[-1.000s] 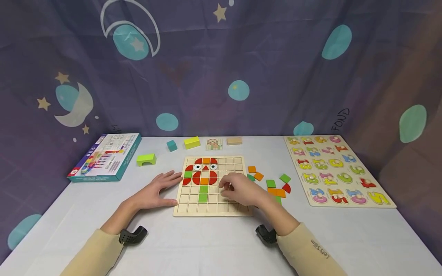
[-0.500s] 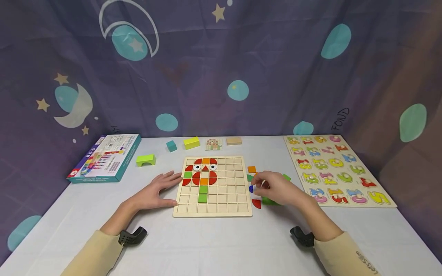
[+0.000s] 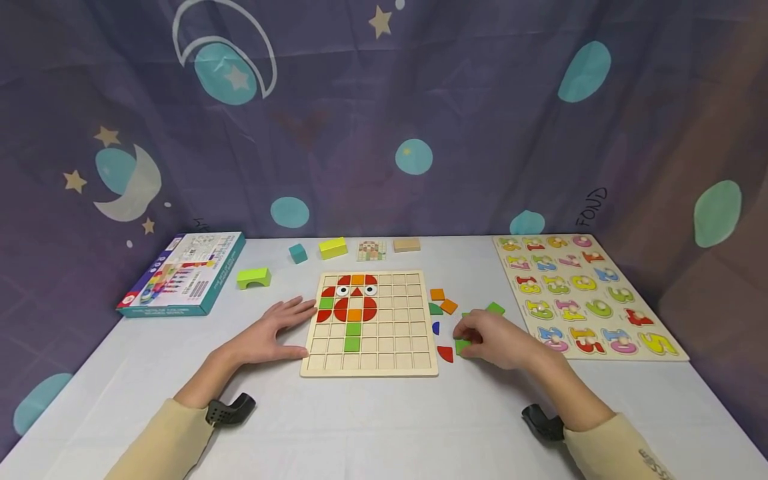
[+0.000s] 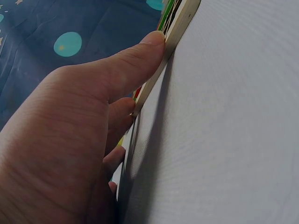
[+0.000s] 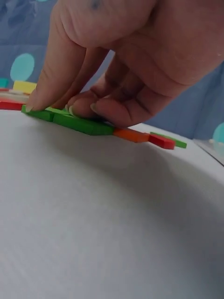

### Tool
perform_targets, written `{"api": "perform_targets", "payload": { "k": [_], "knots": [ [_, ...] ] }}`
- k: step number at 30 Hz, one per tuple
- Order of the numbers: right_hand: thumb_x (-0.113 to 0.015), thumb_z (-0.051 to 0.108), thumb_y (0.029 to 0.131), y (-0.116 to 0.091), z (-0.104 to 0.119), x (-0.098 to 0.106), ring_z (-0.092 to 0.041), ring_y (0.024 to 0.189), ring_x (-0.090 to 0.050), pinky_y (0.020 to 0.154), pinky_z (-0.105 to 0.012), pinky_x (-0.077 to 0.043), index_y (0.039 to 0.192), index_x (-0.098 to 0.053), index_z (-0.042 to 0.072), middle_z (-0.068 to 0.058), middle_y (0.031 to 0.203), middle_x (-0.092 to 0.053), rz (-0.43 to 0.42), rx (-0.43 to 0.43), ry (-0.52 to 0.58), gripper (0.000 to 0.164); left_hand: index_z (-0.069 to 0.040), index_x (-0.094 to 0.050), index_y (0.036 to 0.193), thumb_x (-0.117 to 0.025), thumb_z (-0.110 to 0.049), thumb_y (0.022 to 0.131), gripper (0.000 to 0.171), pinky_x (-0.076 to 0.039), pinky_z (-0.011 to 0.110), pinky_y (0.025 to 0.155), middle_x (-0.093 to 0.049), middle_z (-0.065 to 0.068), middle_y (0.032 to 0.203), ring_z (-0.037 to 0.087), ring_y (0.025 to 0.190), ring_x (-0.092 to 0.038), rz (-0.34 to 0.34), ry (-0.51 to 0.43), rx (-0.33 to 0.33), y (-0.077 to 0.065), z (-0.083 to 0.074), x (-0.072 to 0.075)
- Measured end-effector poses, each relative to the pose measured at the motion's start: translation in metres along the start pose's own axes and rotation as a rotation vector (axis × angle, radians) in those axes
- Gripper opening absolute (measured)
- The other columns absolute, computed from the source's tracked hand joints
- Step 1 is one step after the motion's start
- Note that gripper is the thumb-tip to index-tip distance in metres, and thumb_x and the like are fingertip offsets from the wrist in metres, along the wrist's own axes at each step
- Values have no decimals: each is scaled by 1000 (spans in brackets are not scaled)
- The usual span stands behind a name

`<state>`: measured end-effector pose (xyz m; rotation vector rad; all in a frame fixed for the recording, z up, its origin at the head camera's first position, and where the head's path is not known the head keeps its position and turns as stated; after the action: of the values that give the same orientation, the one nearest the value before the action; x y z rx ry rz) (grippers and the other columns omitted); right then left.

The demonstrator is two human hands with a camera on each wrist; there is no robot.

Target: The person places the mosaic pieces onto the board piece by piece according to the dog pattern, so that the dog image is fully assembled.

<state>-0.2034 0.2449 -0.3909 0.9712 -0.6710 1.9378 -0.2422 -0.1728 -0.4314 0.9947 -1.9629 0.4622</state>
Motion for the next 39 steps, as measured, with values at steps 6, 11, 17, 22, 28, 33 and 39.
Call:
{"api": "perform_targets", "payload": {
  "k": [6,11,17,22,28,33,39],
  "knots": [
    [-82,8,84,2,0,-1,-16,80,-52,68,-24,-49,95,-67,14,4,86,-55,11,-27,-1,20,-11,-45,153,-77,-50,85,85,-5,55,121,-34,2,161,30,152,-15,5,3,4,2,2,-1],
    [-78,5,88,3,3,3,-17,78,-53,66,-25,-48,91,-65,15,5,81,-57,20,-26,35,16,-10,-46,153,-77,-50,85,85,-6,56,121,-36,3,161,32,152,-16,1,4,-7,2,1,-1],
    [-73,5,92,10,14,8,-16,78,-53,65,-25,-47,93,-66,12,5,81,-58,-18,7,52,10,-9,-46,152,-78,-49,84,85,-5,55,121,-36,4,161,32,152,-15,2,-2,-13,1,1,-1],
    [-72,6,93,23,32,1,-15,77,-54,65,-26,-48,94,-66,12,5,82,-58,-39,70,96,8,-9,-46,153,-78,-49,84,86,-5,56,121,-36,4,161,33,152,-15,-2,-11,-10,0,3,0],
    [-74,7,92,45,59,-15,-14,79,-56,69,-27,-50,93,-67,15,6,83,-60,-12,127,129,11,-10,-46,153,-78,-50,84,86,-5,56,121,-36,4,161,33,152,-15,-2,-17,-3,-1,2,-1],
    [-74,6,92,64,78,-32,-11,77,-56,70,-27,-51,92,-67,15,8,83,-60,12,180,111,11,-9,-46,152,-78,-49,84,85,-6,57,121,-36,5,160,33,152,-16,-6,-14,-10,-1,1,0],
    [-72,5,93,81,99,-50,-11,77,-56,72,-28,-52,93,-68,13,9,82,-61,50,209,119,9,-9,-46,152,-78,-49,84,85,-5,56,121,-36,4,161,33,152,-15,-6,-12,-10,-1,1,0]
  ]
}}
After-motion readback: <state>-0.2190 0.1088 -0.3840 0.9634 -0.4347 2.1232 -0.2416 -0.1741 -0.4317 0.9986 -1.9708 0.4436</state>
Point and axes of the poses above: each hand's wrist, its own y-axis towards the middle knuckle, its own x-axis out of the back of the hand, z = x × y, the point moved 3 cm from there along y, towards the middle knuckle
